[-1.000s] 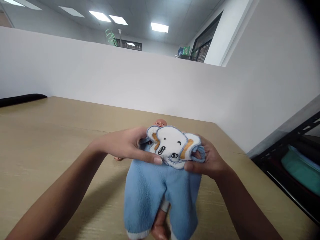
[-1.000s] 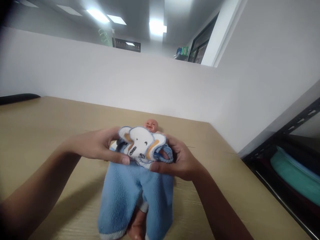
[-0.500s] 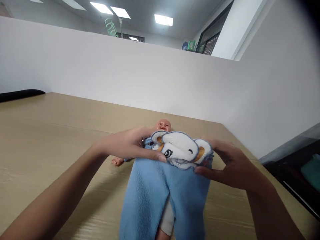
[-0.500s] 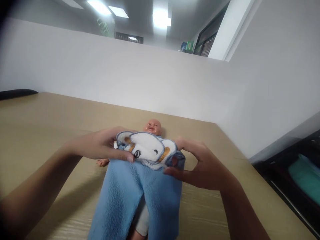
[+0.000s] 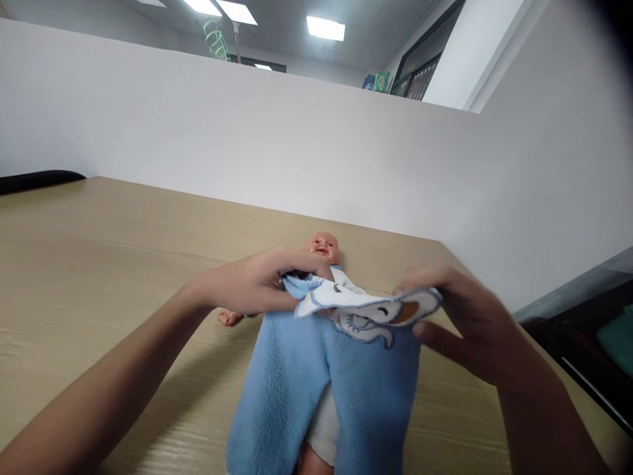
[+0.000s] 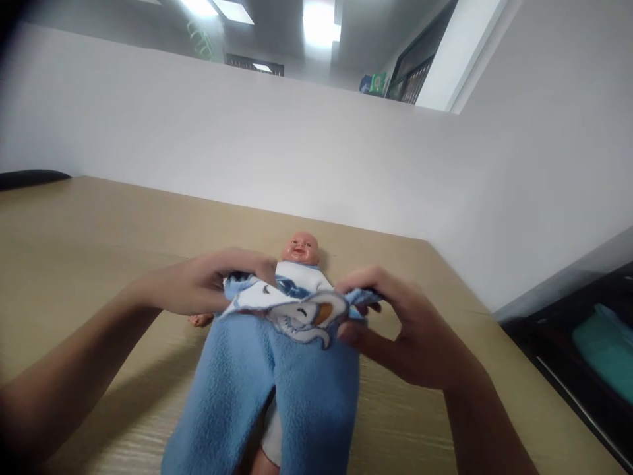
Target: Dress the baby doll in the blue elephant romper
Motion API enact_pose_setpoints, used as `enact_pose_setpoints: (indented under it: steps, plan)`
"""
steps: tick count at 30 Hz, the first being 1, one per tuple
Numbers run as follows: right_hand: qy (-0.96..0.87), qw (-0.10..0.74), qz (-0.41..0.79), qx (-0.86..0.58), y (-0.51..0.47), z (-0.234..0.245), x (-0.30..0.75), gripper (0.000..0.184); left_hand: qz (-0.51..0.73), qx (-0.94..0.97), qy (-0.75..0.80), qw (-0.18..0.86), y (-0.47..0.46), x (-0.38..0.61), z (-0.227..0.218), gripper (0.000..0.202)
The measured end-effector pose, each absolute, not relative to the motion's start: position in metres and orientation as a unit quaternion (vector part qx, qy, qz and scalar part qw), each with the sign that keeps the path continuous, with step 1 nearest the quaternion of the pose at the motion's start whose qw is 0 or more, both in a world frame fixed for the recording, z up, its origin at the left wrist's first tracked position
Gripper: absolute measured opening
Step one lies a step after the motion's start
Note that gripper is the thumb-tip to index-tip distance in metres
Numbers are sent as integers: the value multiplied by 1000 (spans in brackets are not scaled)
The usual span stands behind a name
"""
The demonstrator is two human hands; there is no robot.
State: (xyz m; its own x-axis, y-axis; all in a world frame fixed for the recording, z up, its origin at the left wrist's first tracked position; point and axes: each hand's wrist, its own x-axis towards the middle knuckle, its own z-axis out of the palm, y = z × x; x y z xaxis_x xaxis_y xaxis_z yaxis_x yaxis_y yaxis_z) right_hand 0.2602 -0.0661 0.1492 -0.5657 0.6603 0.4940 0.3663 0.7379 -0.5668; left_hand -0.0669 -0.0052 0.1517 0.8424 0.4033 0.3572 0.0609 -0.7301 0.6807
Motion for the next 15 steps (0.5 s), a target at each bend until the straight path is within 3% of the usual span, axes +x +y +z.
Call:
enact_pose_setpoints:
  steps: [3,4,7,9,13,15]
  plan:
    - [-892,266,215,-296,-61,144,245,73,302,884,120,336,-11,-60,151,8]
    - [-897,243,232,-287,-58,141,238,78,316,880,119,334,-13,-57,151,6]
    - [-892,199,308,-266,-53,130,220,45,320,880,142,320,-19,-54,155,13]
    - [-875,209,355,-256,-53,124,213,34,271,884,201,324,-21,-58,158,19]
    - [-810,305,425,-264,-55,119,211,47,107,872,276,390,-17,-72,162,40]
    - [-779,325,456,-282,-56,116,212,49,101,862,245,432,-11,-75,160,38]
